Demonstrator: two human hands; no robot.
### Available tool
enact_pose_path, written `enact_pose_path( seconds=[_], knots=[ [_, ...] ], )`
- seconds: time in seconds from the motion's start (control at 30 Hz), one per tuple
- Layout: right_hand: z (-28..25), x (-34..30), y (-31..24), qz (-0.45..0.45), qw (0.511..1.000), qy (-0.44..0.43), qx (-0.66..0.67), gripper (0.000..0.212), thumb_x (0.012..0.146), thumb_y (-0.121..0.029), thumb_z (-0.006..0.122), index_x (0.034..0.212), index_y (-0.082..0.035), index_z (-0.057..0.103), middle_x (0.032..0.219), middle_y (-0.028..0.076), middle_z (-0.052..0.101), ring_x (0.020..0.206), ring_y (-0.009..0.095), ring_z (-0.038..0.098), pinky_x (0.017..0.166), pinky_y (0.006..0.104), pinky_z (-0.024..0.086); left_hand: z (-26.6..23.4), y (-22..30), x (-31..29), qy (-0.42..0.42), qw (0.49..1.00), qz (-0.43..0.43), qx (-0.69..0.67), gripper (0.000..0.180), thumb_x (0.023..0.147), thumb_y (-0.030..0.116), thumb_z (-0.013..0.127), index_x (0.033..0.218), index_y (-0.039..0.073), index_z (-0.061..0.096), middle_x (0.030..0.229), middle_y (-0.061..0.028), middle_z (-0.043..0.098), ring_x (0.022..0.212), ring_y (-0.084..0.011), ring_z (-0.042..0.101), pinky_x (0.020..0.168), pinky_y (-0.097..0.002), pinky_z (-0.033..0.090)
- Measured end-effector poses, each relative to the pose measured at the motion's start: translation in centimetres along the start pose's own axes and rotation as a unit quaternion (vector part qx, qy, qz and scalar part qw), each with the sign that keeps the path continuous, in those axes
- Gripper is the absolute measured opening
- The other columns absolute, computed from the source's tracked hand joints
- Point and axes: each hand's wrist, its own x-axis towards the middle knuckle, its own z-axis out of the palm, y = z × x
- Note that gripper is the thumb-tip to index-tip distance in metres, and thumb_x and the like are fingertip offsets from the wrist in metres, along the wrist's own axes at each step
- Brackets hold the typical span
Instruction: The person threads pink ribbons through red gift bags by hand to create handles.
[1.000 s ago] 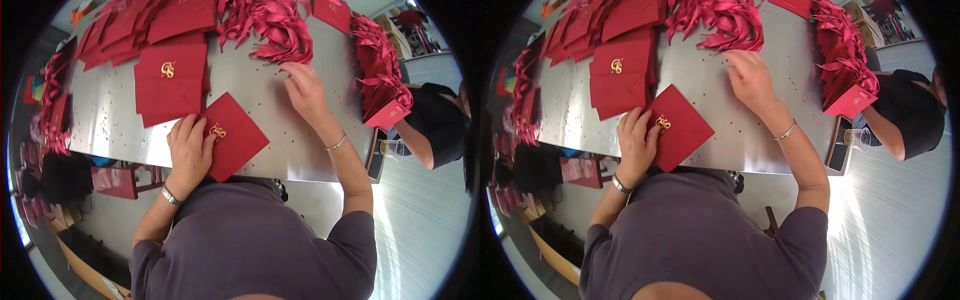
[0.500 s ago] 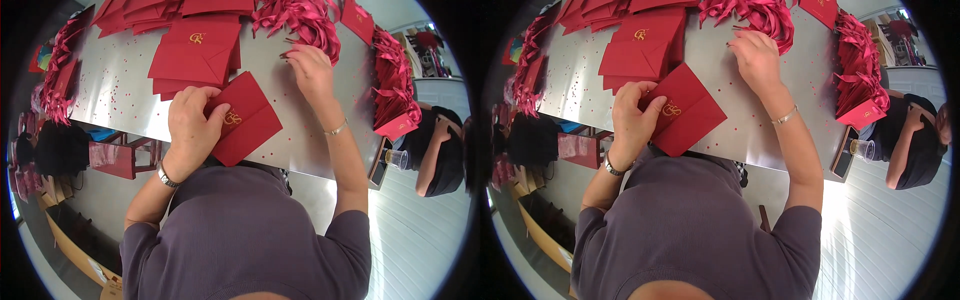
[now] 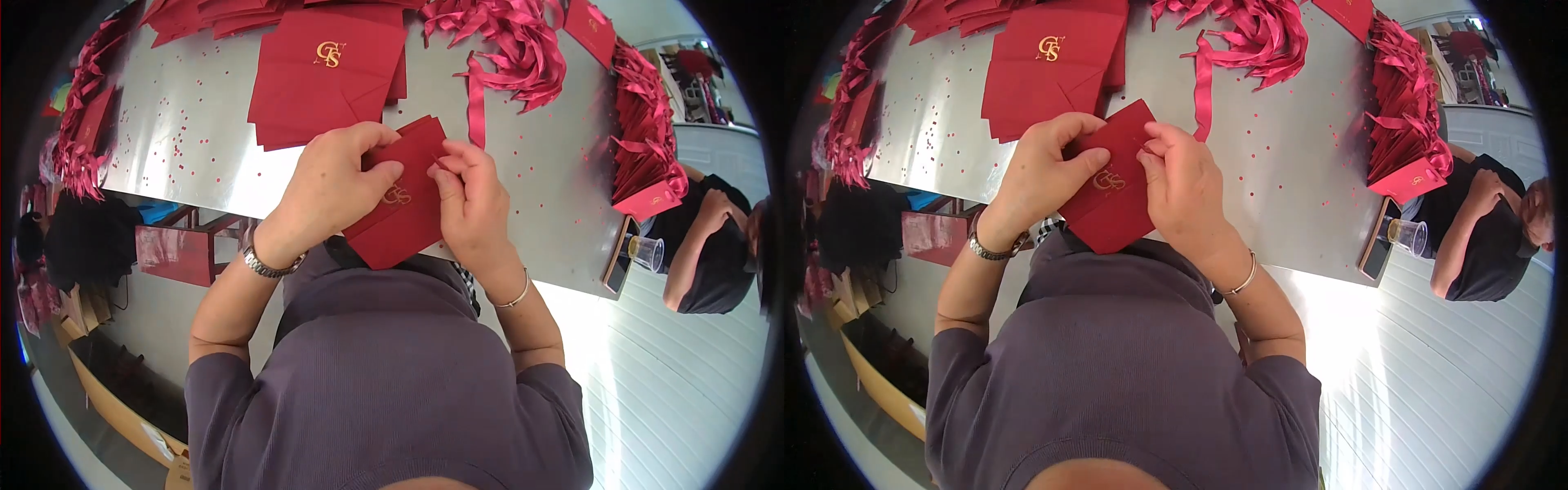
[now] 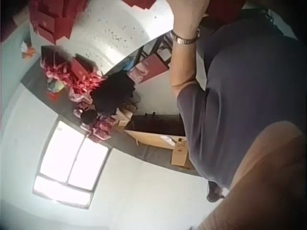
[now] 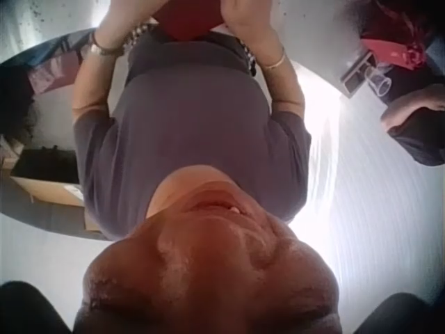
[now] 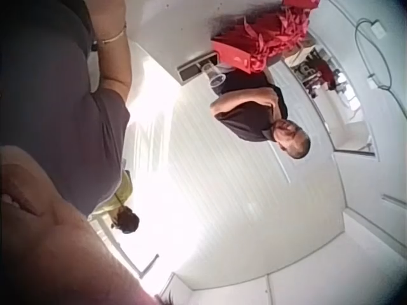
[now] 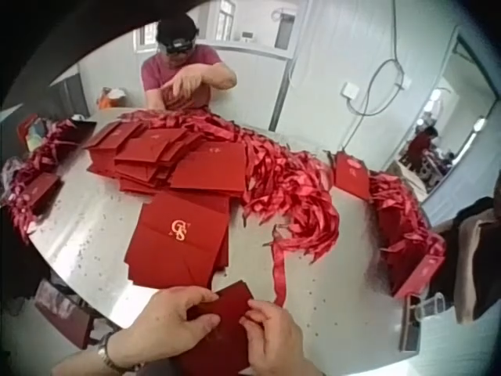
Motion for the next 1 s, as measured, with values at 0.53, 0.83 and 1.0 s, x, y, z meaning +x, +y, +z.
enact_pose_path(
  seconds=[0.53,0.83,1.0],
  knots=[
    [-0.1,1.8,-0.4,-0.081,0.981,-0.031,-0.173,0.007,0.081,-0.006,0.069,0.083,-0.003,0.063,0.069,0.009,0.064,0.059,0.023,0.062,0.054,0.0334,0.049,1.6,0.2,0.7,0.01,0.993,0.083,0.078,0.021,0.082,0.01,0.066,0.101,0.002,0.069,0.09,-0.0159,0.069,0.083,-0.0332,0.067,0.072,-0.04,0.052],
    [-0.4,2.0,0.4,-0.005,0.99,-0.056,-0.126,0.006,0.081,-0.004,0.068,0.086,-0.004,0.064,0.071,0.009,0.065,0.059,0.024,0.062,0.054,0.0339,0.048,1.7,-2.3,1.7,-0.06,0.998,0.029,-0.02,0.025,0.084,0.009,0.062,0.108,0.0,0.066,0.095,-0.0188,0.069,0.093,-0.035,0.066,0.082,-0.0405,0.052],
    [-0.2,2.4,0.0,-0.099,0.974,-0.046,-0.197,0.009,0.08,-0.007,0.066,0.077,-0.006,0.057,0.061,0.008,0.059,0.054,0.024,0.059,0.049,0.0352,0.046,1.1,-2.2,2.1,-0.082,0.996,0.013,-0.045,0.027,0.084,0.008,0.061,0.109,-0.001,0.065,0.097,-0.0213,0.068,0.095,-0.0366,0.065,0.083,-0.0414,0.051]
  ],
)
